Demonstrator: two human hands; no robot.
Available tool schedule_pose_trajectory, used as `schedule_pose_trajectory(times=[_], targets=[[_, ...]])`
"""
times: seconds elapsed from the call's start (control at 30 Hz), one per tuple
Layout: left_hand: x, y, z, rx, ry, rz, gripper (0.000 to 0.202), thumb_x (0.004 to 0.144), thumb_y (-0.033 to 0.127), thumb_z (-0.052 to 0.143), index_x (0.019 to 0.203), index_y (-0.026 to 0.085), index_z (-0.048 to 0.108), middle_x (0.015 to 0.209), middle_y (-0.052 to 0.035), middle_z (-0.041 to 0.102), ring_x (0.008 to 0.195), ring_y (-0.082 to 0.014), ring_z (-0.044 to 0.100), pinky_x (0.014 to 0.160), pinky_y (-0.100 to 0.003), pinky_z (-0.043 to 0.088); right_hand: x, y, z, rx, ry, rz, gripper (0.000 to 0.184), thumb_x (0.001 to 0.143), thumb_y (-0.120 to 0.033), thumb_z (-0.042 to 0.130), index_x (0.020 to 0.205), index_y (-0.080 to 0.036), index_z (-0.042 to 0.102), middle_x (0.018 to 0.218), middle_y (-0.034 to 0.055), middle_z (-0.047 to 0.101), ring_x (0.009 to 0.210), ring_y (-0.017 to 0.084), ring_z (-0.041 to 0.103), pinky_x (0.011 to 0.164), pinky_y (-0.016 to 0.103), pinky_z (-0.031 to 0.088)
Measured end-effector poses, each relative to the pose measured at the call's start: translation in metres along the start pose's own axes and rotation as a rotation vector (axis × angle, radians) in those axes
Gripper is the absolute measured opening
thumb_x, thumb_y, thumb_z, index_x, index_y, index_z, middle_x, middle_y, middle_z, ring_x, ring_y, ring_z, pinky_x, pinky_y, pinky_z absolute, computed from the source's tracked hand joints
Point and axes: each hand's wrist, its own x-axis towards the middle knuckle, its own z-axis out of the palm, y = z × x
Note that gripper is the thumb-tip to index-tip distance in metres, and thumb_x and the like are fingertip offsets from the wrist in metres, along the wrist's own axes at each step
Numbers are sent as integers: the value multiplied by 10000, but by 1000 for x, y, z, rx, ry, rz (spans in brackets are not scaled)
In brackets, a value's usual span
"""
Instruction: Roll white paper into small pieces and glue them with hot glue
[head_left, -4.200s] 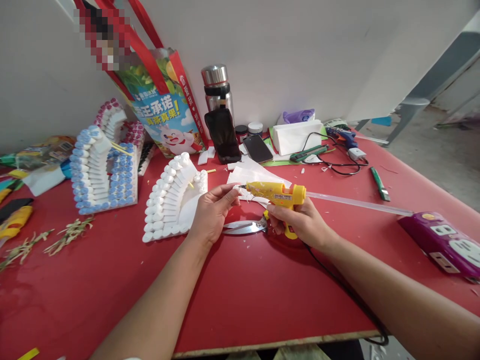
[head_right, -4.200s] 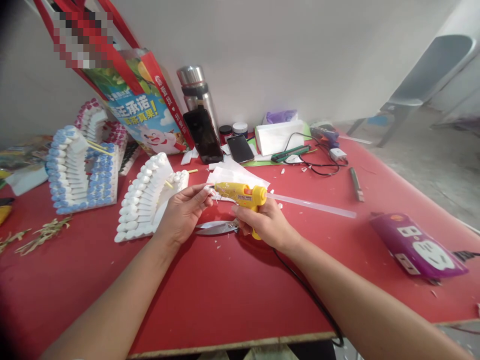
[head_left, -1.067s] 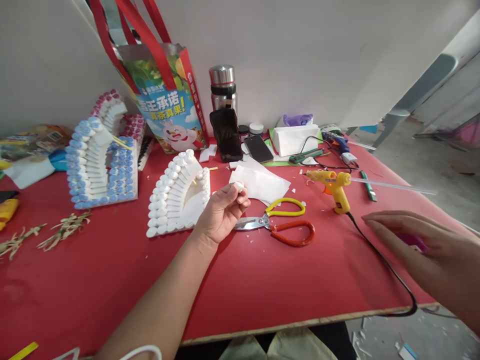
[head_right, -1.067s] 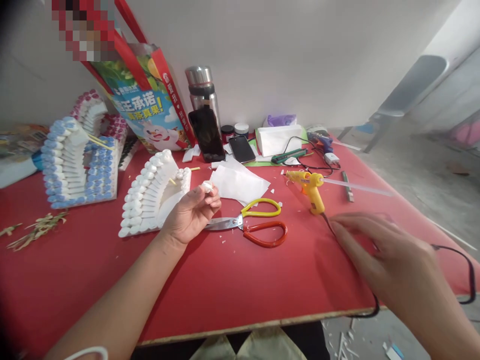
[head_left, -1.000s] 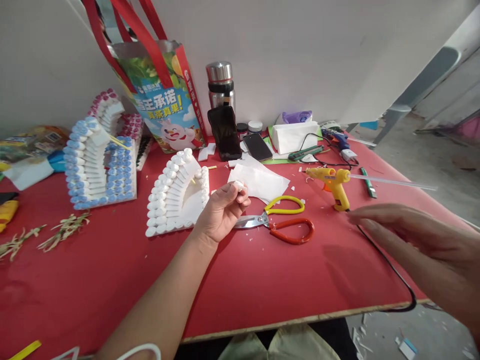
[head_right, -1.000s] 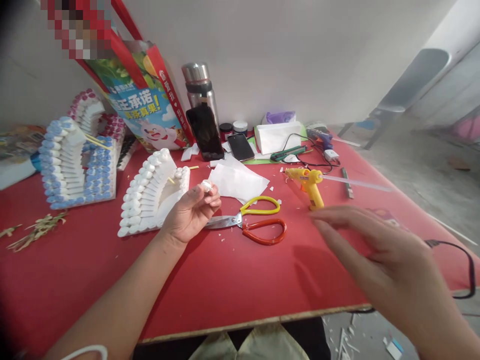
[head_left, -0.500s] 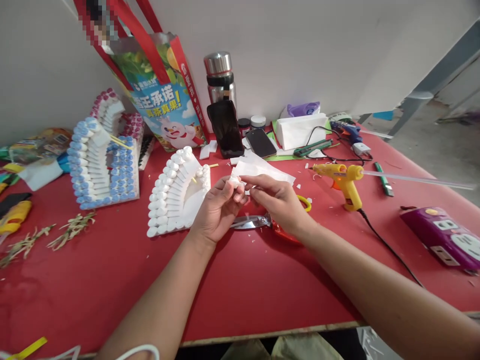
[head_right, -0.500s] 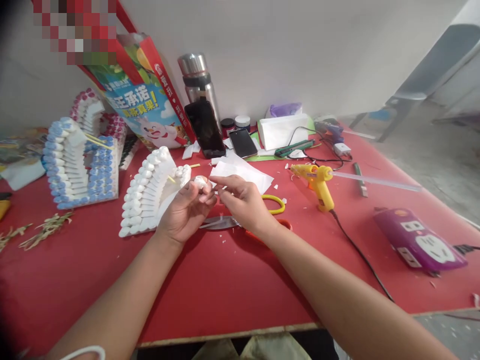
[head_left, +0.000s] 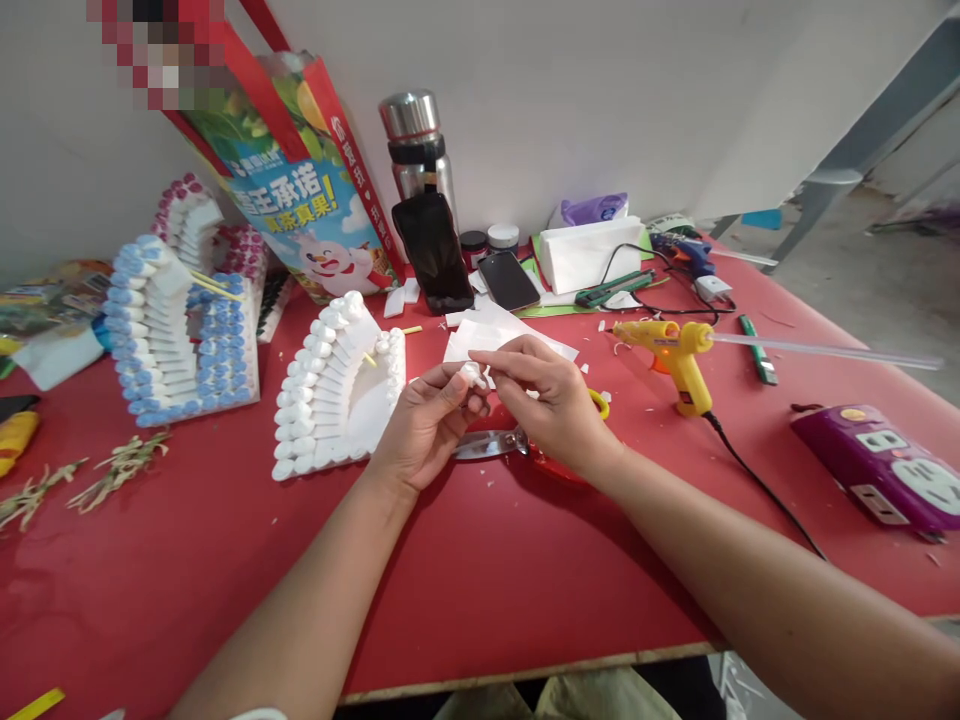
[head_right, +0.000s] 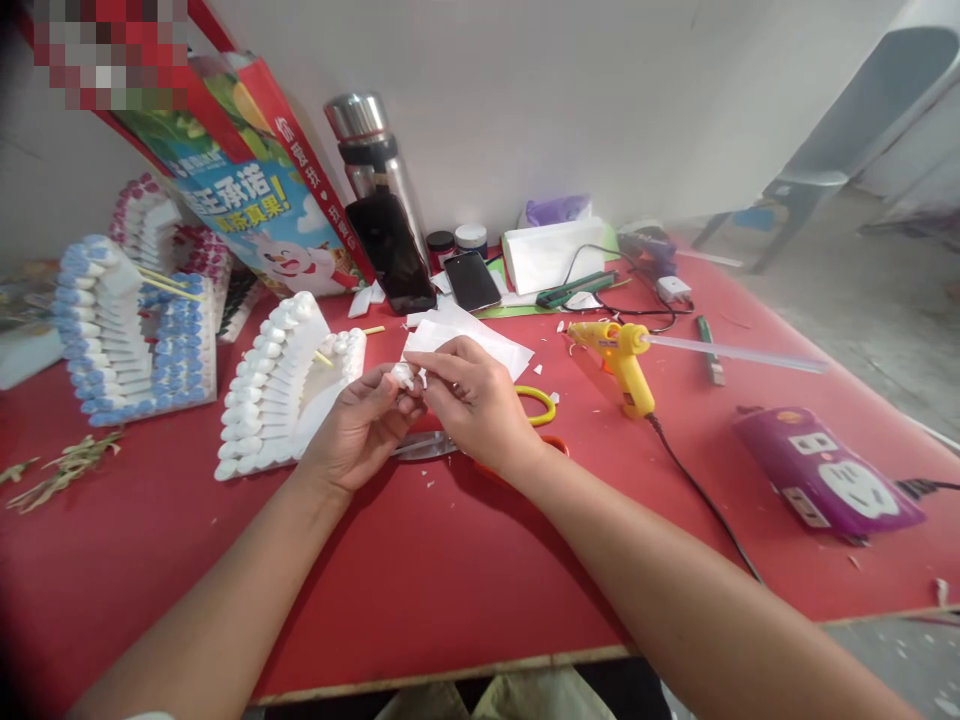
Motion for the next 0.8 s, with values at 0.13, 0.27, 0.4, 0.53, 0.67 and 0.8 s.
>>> schedule_pose_trajectory(times=[0.13,0.27,0.4,0.53,0.67,0.8], targets=[[-1,1,2,16,19,-1,139,810,247,782,868,125,750,753,-25,664,678,-72,595,706,-180,521,0,2,0,-69,32,-90,359,882,-82,519,1134,-206,743,913,50,587,804,136,590,736,298,504],[-1,0,3,15,55,-3,145,769,242,815,841,127,763,752,-25,682,660,-69,609,689,-176,534,-1,3,0,-71,22,-124,360,892,-92,515,1150,-213,736,919,52,594,808,138,593,732,303,511],[0,0,2,34,92,-14,164,745,248,833,820,121,762,701,-19,668,637,-70,602,657,-175,531,-2,1,0,-46,-3,-140,370,874,-85,513,1132,-210,748,911,55,593,804,144,597,716,312,512],[0,-1,0,65,87,20,144,775,246,809,826,119,763,727,-25,677,622,-57,574,652,-175,517,-3,-3,0,53,-37,-40,378,872,-98,508,1131,-223,754,912,51,596,797,140,599,651,285,494],[-1,-2,-2,94,68,42,116,820,241,770,847,129,761,742,-23,676,614,-52,556,652,-187,506,-4,-5,0,113,-31,-1,385,855,-91,513,1096,-242,773,884,37,607,774,128,603,637,270,486],[-1,-3,-1,101,80,30,135,798,253,790,800,123,751,701,-18,659,572,-49,530,595,-184,488,-3,-2,0,79,-23,-46,392,837,-76,520,1085,-229,781,864,36,627,724,118,602,625,267,483]])
